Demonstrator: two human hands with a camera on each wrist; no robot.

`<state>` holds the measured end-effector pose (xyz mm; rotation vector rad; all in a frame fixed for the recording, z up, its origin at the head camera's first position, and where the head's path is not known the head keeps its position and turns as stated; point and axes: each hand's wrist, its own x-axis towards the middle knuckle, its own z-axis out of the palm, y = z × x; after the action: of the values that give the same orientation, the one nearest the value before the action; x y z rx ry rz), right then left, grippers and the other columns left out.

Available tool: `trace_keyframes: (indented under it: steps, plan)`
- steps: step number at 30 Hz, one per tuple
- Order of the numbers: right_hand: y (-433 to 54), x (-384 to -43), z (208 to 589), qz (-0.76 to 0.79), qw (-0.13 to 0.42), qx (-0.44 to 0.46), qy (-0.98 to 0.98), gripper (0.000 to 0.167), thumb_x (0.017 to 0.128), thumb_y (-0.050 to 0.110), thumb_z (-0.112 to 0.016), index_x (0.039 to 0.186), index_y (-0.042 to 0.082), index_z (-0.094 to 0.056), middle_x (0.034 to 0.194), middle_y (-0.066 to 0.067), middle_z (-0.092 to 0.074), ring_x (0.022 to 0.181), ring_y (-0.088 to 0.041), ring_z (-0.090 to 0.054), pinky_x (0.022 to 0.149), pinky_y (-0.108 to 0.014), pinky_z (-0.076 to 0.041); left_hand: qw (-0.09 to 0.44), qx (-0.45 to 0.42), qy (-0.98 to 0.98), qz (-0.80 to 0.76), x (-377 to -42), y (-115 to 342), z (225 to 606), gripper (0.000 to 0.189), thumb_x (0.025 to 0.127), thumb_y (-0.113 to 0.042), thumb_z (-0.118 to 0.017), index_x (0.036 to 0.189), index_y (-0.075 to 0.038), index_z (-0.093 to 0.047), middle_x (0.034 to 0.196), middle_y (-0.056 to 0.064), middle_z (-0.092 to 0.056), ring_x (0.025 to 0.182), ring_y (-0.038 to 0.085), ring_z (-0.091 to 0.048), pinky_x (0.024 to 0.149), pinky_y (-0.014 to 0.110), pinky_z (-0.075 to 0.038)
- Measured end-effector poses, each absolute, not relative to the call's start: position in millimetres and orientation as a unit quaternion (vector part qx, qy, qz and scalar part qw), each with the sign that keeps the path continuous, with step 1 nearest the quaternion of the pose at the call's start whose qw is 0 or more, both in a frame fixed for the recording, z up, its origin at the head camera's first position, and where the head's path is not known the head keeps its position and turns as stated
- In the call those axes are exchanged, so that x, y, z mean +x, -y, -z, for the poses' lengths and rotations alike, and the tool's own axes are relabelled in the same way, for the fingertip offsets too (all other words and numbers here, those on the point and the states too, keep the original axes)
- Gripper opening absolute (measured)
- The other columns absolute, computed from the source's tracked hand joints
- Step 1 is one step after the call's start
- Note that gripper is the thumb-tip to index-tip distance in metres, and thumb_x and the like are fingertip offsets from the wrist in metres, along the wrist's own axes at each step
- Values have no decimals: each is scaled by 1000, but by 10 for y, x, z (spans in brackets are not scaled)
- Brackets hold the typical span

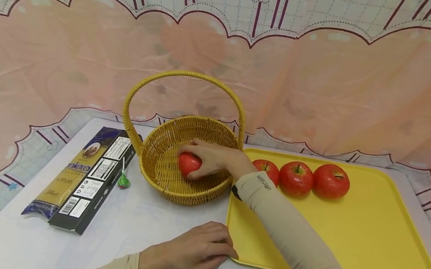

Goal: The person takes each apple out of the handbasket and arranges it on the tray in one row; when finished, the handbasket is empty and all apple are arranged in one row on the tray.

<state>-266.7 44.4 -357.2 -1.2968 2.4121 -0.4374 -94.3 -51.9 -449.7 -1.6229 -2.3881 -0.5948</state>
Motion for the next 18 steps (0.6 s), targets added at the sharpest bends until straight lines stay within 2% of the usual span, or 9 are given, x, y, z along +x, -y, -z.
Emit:
trace_keyframes:
  steps: [18]
  plan:
    - [-660, -2558, 3597, 195, 134, -446, -863, 58, 82, 37, -66, 133, 30, -40, 130, -1, -36, 101, -22, -57, 89, -39, -50, 107, -554, 803, 191, -955, 518, 4510, 21, 94, -19, -53, 110, -24, -65, 103, -11, -57, 106, 4, -51, 109, 19, -33]
